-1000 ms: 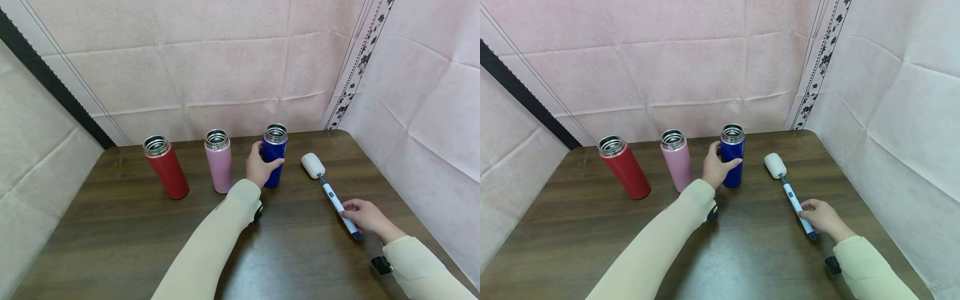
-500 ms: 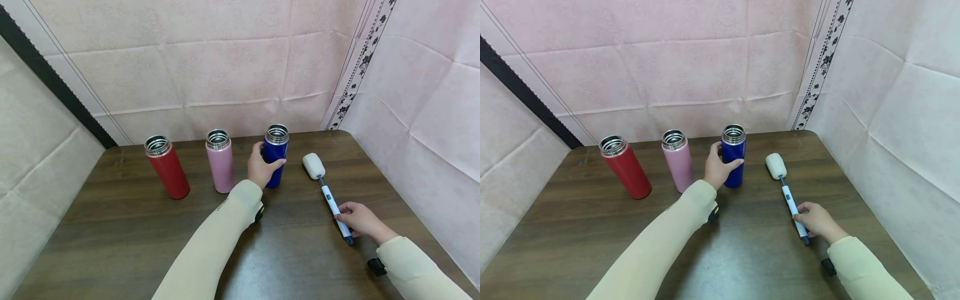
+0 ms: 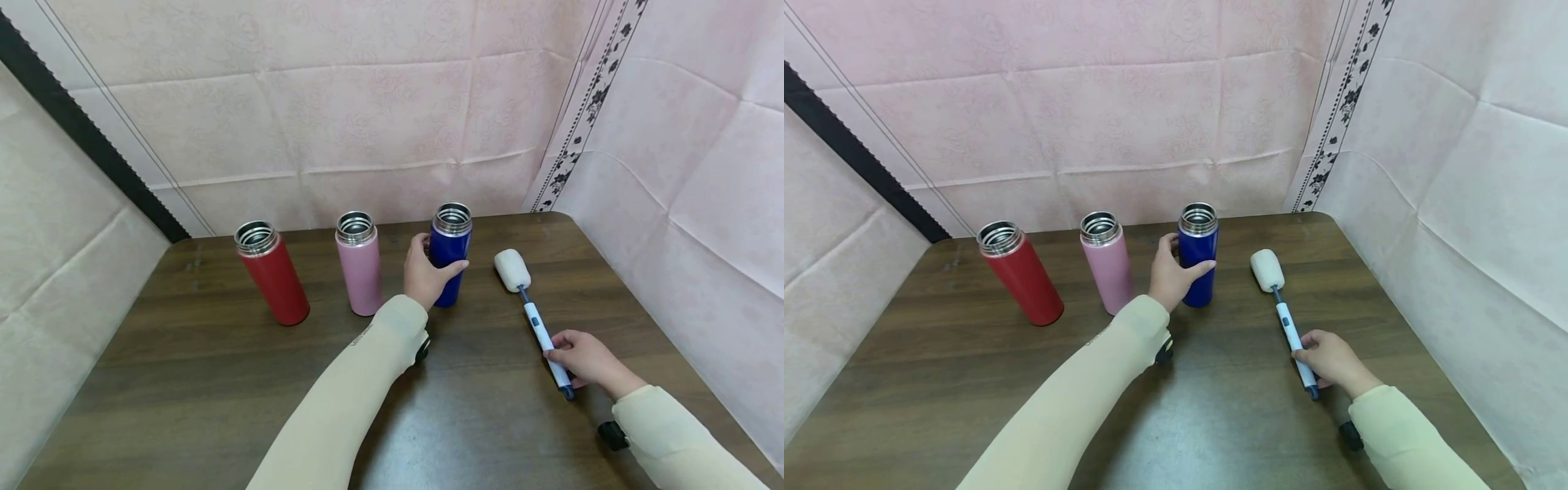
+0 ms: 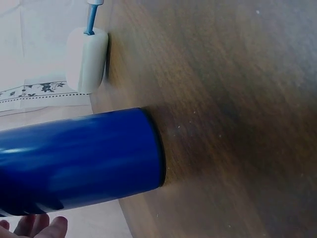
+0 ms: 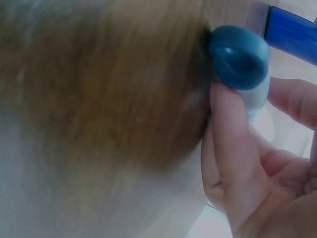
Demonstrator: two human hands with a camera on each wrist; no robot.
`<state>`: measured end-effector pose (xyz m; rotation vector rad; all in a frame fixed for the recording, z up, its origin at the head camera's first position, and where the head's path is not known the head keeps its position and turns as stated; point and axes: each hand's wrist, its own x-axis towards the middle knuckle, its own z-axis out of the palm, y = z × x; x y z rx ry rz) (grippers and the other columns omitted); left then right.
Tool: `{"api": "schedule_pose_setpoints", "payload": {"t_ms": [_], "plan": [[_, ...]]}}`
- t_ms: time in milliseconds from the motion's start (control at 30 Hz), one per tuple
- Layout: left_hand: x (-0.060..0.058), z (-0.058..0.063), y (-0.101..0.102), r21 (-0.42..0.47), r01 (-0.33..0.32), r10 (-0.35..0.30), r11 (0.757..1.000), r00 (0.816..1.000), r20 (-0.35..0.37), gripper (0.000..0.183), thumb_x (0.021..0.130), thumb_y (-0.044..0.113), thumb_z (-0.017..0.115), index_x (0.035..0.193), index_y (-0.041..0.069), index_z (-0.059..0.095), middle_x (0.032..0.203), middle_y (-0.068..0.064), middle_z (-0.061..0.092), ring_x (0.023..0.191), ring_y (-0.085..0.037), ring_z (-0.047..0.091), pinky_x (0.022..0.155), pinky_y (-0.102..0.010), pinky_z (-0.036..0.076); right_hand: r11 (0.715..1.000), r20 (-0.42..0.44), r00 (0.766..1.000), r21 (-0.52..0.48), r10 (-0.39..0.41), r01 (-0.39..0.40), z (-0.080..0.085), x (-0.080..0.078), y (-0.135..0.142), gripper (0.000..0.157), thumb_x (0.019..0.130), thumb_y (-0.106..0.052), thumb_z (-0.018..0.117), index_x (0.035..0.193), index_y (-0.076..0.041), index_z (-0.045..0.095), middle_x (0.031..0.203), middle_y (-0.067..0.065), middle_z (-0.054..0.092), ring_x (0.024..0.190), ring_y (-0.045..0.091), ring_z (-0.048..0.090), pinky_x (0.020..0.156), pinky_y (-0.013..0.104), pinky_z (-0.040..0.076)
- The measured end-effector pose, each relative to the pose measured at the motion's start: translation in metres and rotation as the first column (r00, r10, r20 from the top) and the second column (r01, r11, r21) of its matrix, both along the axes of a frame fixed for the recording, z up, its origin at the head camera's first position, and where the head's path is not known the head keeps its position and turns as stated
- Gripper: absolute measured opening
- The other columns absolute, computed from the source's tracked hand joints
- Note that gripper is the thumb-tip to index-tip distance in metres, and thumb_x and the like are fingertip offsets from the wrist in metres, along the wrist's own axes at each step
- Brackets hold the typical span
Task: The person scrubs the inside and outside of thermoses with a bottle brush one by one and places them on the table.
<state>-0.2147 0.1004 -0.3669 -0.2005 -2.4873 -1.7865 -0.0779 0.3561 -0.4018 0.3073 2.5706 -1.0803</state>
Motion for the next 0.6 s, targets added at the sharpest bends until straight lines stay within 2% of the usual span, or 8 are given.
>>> {"api": "schedule_pose_setpoints", "payload": {"t_ms": [267, 367, 500, 600], "plan": [[0.007, -0.002, -0.007, -0.029, 0.022, -0.023, 0.999, 1.0, -0.011, 0.086, 0.074, 0.035, 0.083, 0.142, 0.009, 0.036, 0.134, -0.011, 0.048, 0.125, -0.027, 0.047, 0.105, -0.045, 0.04, 1.0, 0.009, 1.0, -0.013, -0.009, 0.009, 0.002, -0.001, 0.001, 0.043, 0.093, -0.019, 0.059, 0.119, 0.014, 0.049, 0.095, 0.02, 0.06, 0.077, 0.023, 0.061, 0.061, 0.039, 0.057], [0.013, -0.005, -0.013, -0.045, 0.038, -0.038, 0.998, 0.999, 0.007, 0.087, 0.075, 0.037, 0.082, 0.143, 0.01, 0.035, 0.137, -0.011, 0.047, 0.127, -0.025, 0.046, 0.105, -0.044, 0.04, 1.0, 0.022, 1.0, -0.019, -0.014, 0.014, 0.003, 0.0, 0.003, 0.047, 0.093, -0.021, 0.059, 0.12, 0.014, 0.048, 0.097, 0.021, 0.059, 0.081, 0.024, 0.06, 0.062, 0.04, 0.057], [0.025, -0.008, -0.027, -0.082, 0.072, -0.07, 0.994, 0.997, 0.024, 0.089, 0.075, 0.038, 0.082, 0.145, 0.01, 0.033, 0.141, -0.012, 0.045, 0.13, -0.025, 0.044, 0.105, -0.044, 0.04, 0.999, 0.041, 0.999, -0.02, -0.024, 0.025, 0.006, -0.001, 0.005, 0.051, 0.094, -0.027, 0.059, 0.123, 0.014, 0.047, 0.099, 0.022, 0.059, 0.084, 0.025, 0.059, 0.064, 0.04, 0.057], [0.039, -0.008, -0.045, -0.13, 0.127, -0.125, 0.983, 0.992, 0.024, 0.088, 0.076, 0.036, 0.082, 0.144, 0.008, 0.034, 0.142, -0.013, 0.044, 0.131, -0.026, 0.043, 0.106, -0.043, 0.038, 0.999, 0.035, 0.999, -0.019, -0.026, 0.026, 0.01, -0.001, 0.008, 0.054, 0.095, -0.032, 0.056, 0.124, 0.012, 0.048, 0.103, 0.023, 0.06, 0.086, 0.025, 0.06, 0.065, 0.038, 0.056]]}}
